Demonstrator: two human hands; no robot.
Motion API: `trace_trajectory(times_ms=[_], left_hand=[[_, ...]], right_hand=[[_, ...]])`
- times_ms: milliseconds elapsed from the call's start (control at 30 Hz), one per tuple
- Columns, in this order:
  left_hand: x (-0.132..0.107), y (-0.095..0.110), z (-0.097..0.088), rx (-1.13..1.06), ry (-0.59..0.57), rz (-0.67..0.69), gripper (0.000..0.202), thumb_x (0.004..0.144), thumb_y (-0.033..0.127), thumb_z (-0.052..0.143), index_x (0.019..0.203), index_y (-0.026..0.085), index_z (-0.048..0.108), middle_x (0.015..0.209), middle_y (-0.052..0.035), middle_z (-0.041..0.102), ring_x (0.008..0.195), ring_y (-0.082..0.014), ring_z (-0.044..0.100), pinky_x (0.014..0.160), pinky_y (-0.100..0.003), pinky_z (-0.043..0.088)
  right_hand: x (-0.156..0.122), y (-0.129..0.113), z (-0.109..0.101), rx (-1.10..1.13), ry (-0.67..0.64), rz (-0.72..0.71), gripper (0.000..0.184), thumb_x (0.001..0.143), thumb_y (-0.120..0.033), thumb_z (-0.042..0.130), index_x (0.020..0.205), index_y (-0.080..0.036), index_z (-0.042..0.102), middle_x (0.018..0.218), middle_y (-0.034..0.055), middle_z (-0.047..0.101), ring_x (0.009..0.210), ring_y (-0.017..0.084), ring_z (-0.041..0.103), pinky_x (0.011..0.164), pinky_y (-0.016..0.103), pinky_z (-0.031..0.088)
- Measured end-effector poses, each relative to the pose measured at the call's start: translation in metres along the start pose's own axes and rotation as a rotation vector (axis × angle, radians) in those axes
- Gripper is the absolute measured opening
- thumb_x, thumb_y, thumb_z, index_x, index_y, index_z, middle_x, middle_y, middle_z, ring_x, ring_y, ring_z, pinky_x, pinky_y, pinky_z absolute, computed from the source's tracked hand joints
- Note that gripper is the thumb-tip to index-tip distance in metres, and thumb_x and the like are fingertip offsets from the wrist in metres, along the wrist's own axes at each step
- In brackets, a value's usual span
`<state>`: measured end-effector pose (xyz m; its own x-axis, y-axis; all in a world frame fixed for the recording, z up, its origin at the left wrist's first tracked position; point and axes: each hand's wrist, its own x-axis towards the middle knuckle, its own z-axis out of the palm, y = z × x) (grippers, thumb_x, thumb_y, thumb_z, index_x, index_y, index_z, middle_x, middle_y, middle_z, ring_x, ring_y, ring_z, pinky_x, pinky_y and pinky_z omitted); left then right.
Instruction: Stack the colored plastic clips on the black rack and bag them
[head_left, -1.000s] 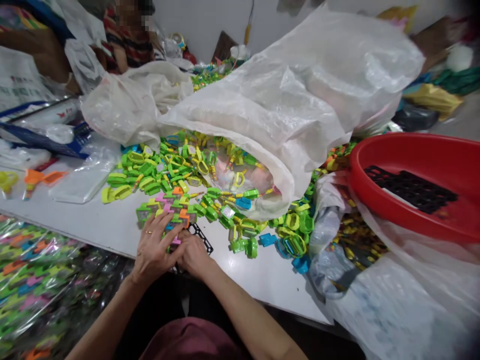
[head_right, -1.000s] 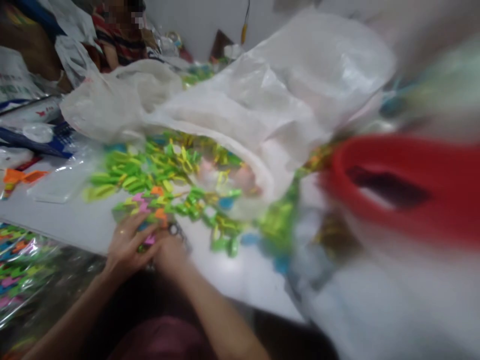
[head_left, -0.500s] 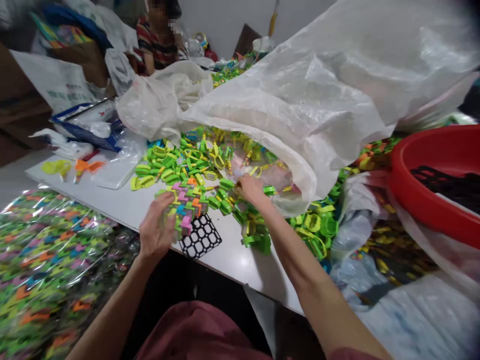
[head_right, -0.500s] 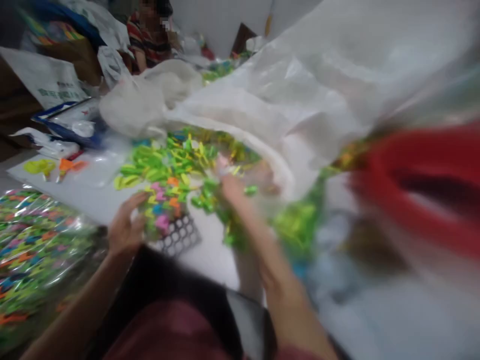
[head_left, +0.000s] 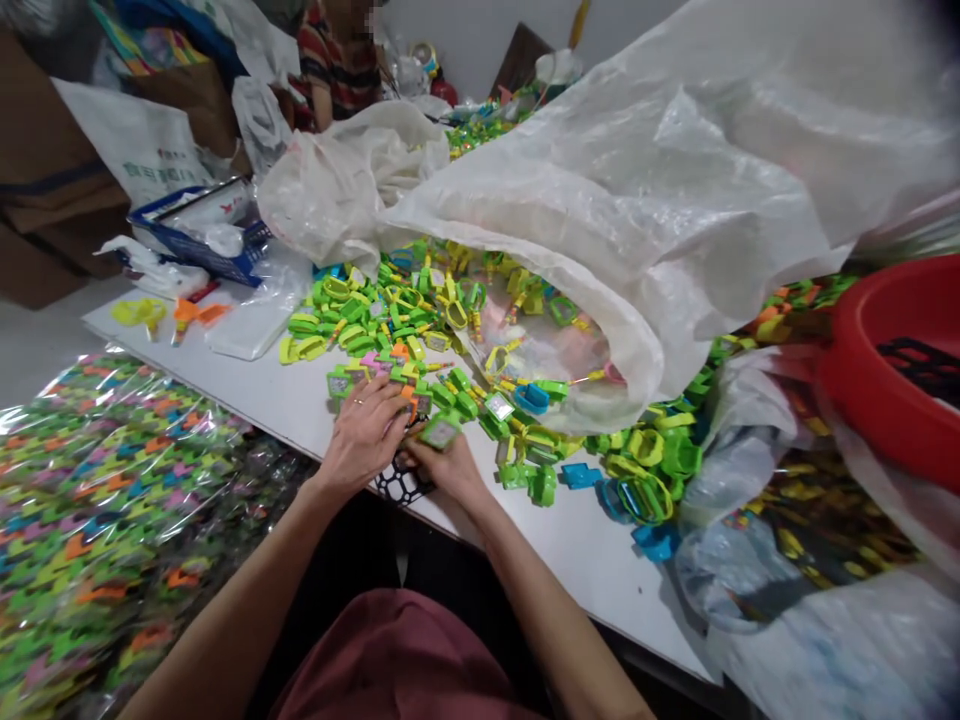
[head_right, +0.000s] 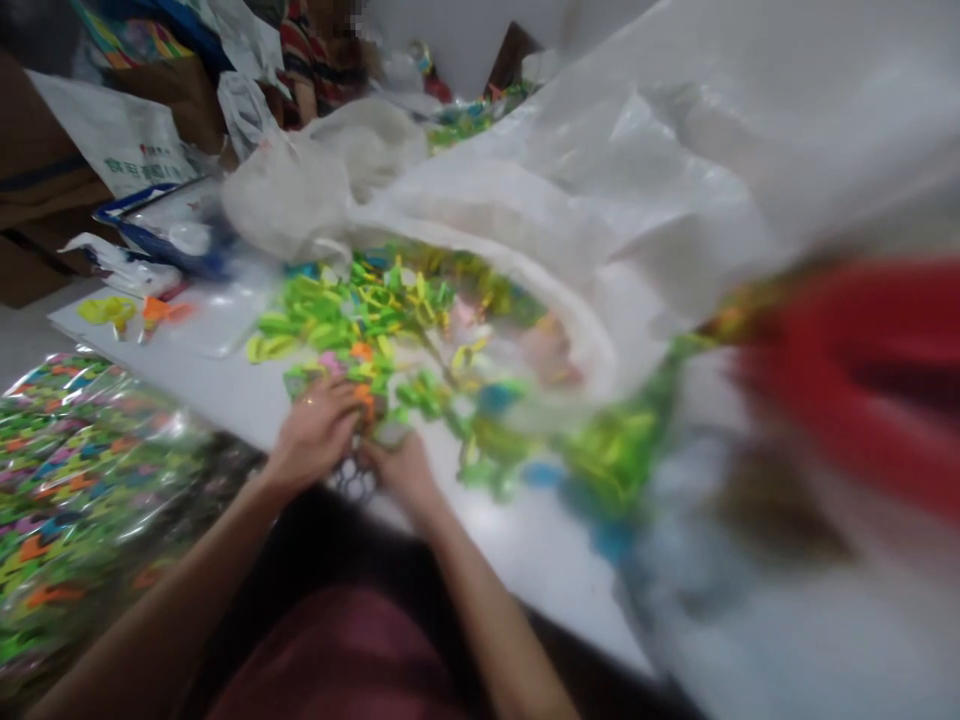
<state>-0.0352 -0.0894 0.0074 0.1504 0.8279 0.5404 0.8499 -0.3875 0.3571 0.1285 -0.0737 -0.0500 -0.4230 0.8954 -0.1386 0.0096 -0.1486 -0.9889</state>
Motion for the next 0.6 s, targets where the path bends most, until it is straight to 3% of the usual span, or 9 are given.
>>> trace_trajectory(times_ms=[100, 200, 300, 367, 433, 500, 600], left_hand=[[-0.002, -0.001, -0.003, 0.003, -0.063, 0.041, 0.03, 0.094, 0.036, 0.053, 0.116, 0.017, 0.062, 0.125, -0.0122, 0.064, 0.134, -0.0296, 0.045, 0.116, -0.054, 0.031], [-0.004, -0.004, -0.002, 0.052, -0.078, 0.115, 0.041, 0.089, 0.046, 0.061, 0.119, 0.017, 0.062, 0.13, -0.0153, 0.06, 0.136, -0.035, 0.042, 0.115, -0.058, 0.031], [-0.004, -0.007, 0.0, 0.136, -0.035, 0.146, 0.031, 0.091, 0.039, 0.06, 0.114, 0.019, 0.065, 0.128, -0.0152, 0.06, 0.136, -0.0354, 0.042, 0.113, -0.057, 0.034], [-0.004, -0.009, 0.0, 0.162, -0.023, 0.155, 0.026, 0.092, 0.034, 0.059, 0.112, 0.019, 0.066, 0.127, -0.0143, 0.06, 0.135, -0.0341, 0.044, 0.112, -0.056, 0.036], [-0.006, -0.011, 0.0, 0.156, -0.014, 0.171, 0.026, 0.091, 0.035, 0.06, 0.111, 0.019, 0.066, 0.127, -0.0136, 0.061, 0.134, -0.0334, 0.045, 0.112, -0.055, 0.037], [-0.01, -0.013, 0.0, 0.146, 0.001, 0.176, 0.025, 0.09, 0.036, 0.062, 0.109, 0.02, 0.066, 0.126, -0.0129, 0.062, 0.133, -0.0329, 0.046, 0.112, -0.054, 0.038], [-0.012, -0.014, 0.0, 0.136, 0.014, 0.143, 0.023, 0.09, 0.038, 0.063, 0.105, 0.02, 0.067, 0.125, -0.0118, 0.063, 0.132, -0.0326, 0.048, 0.111, -0.054, 0.038]], right_hand=[[0.008, -0.011, 0.007, -0.344, 0.004, -0.152, 0.02, 0.08, -0.024, 0.057, 0.096, -0.017, 0.067, 0.091, 0.006, 0.071, 0.084, 0.022, 0.064, 0.083, 0.035, 0.052], [0.012, -0.015, 0.017, -0.614, -0.073, -0.204, 0.025, 0.082, -0.019, 0.052, 0.101, -0.015, 0.068, 0.102, 0.0114, 0.07, 0.091, 0.024, 0.064, 0.085, 0.034, 0.051], [0.016, -0.015, 0.026, -0.8, -0.111, -0.202, 0.028, 0.082, -0.014, 0.051, 0.105, -0.011, 0.068, 0.104, 0.0154, 0.069, 0.094, 0.025, 0.064, 0.084, 0.033, 0.051], [0.018, -0.017, 0.02, -0.813, -0.151, -0.189, 0.025, 0.083, -0.013, 0.052, 0.101, -0.011, 0.069, 0.097, 0.012, 0.071, 0.086, 0.022, 0.064, 0.078, 0.03, 0.051], [0.021, -0.027, -0.001, -0.768, -0.233, -0.168, 0.019, 0.085, -0.014, 0.054, 0.096, -0.014, 0.07, 0.086, 0.0057, 0.071, 0.075, 0.018, 0.063, 0.07, 0.025, 0.049], [0.029, -0.047, -0.035, -0.809, -0.247, -0.166, 0.021, 0.087, -0.014, 0.054, 0.099, -0.016, 0.07, 0.085, 0.0034, 0.071, 0.072, 0.016, 0.062, 0.067, 0.023, 0.048], [0.059, -0.089, -0.095, -1.186, 0.04, -0.198, 0.03, 0.087, -0.011, 0.05, 0.112, -0.013, 0.066, 0.104, 0.0113, 0.069, 0.086, 0.02, 0.062, 0.077, 0.027, 0.048]])
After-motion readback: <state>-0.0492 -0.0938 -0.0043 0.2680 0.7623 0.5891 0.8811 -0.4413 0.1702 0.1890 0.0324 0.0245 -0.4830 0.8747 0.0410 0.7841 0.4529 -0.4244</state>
